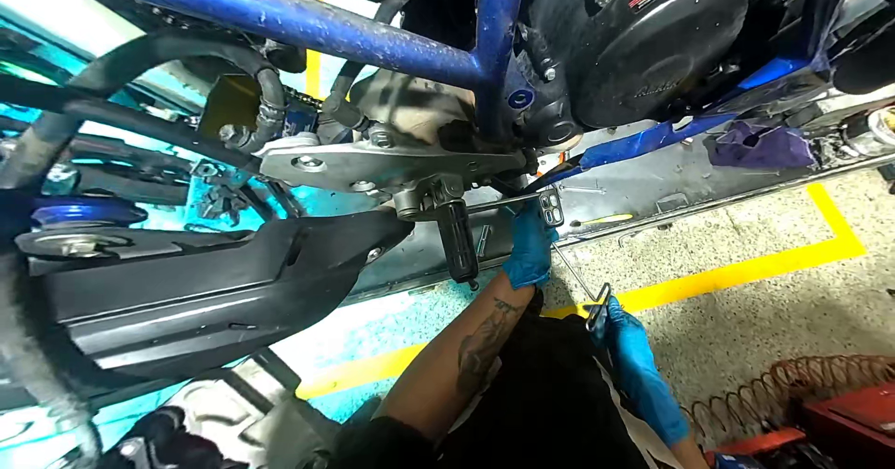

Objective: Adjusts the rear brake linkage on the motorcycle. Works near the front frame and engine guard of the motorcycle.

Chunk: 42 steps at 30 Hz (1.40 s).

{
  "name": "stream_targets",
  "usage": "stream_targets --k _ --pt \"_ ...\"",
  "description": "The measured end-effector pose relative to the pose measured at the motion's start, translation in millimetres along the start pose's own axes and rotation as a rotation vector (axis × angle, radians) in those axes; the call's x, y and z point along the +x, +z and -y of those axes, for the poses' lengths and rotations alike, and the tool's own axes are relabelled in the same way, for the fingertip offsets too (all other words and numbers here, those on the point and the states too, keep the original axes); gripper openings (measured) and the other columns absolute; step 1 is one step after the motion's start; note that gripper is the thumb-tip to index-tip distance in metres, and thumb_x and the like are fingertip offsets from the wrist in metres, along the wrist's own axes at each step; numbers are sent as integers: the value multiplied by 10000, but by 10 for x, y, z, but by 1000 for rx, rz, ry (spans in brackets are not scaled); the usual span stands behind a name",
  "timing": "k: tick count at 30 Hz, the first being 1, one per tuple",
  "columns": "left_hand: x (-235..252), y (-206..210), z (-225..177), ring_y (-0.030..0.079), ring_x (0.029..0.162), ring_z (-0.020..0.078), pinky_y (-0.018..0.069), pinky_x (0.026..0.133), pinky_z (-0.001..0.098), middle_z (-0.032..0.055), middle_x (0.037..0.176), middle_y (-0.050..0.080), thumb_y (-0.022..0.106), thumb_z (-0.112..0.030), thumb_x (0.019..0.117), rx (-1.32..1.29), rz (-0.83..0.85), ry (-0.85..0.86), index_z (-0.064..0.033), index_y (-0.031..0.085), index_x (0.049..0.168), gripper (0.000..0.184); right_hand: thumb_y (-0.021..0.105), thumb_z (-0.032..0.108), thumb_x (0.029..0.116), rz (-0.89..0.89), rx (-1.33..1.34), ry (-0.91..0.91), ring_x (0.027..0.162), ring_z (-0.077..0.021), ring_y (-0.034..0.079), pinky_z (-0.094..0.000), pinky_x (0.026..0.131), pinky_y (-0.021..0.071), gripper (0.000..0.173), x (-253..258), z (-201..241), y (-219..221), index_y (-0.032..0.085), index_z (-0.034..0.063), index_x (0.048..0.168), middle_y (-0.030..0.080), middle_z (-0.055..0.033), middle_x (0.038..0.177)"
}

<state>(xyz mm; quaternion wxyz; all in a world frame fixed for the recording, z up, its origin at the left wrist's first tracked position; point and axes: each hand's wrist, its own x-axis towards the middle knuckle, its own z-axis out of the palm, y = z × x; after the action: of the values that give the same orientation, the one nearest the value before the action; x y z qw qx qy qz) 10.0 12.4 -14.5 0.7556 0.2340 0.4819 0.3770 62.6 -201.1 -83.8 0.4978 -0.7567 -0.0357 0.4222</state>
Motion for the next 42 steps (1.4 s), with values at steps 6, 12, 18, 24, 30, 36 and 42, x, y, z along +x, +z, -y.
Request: stream_targets --k 6,12,18,24,30,36,42 --pt "-160 -6 -79 417 485 40 379 476 190 -77 609 444 246 -172 1123 72 51 12 -164 493 893 338 523 345 997 -234 -798 -1095 1229 -422 646 -505 1087 491 517 89 -412 -61 676 -56 1285 674 -269 1289" --pt "-70 9 -56 352 425 34 323 418 184 -71 562 420 267 -242 1127 11 53 -2 -158 506 850 376 530 131 966 -305 -608 -1114 911 -285 774 -372 796 619 324 111 -496 90 755 -46 1119 774 -177 1082" --pt "-49 -109 32 318 454 49 317 442 201 -81 586 362 279 -337 1125 121 151 75 -192 501 878 363 593 164 990 -179 -183 -834 921 -156 772 -316 849 625 287 176 -563 183 747 -68 1056 788 -129 1004" --pt "-85 -159 44 486 512 53 447 490 212 -53 634 519 195 -317 1130 221 98 54 -146 544 968 421 628 137 978 -102 -113 -796 926 -164 771 -344 855 631 236 185 -631 168 756 -41 1064 790 -111 1009" --pt "-265 144 275 452 420 27 441 443 181 -81 516 462 218 -274 1141 197 111 2 -134 499 804 461 608 137 1006 -104 -386 -770 1019 -272 761 -405 949 592 257 -91 -351 -430 764 -19 1137 772 -151 1118" --pt "-188 1037 875 681 840 196 593 814 383 116 969 682 296 -231 1131 554 427 -61 51 578 1235 412 579 94 1004 -232 55 -558 987 -151 743 -368 927 615 216 311 -406 -1280 719 -29 1113 773 -84 1061" --pt "-20 2305 1067 690 902 196 595 830 379 120 1041 693 400 -222 1114 607 419 131 18 580 1289 347 526 81 1036 -127 106 -537 960 -152 746 -352 915 621 226 1101 435 -2094 695 -25 1142 771 -70 1038"
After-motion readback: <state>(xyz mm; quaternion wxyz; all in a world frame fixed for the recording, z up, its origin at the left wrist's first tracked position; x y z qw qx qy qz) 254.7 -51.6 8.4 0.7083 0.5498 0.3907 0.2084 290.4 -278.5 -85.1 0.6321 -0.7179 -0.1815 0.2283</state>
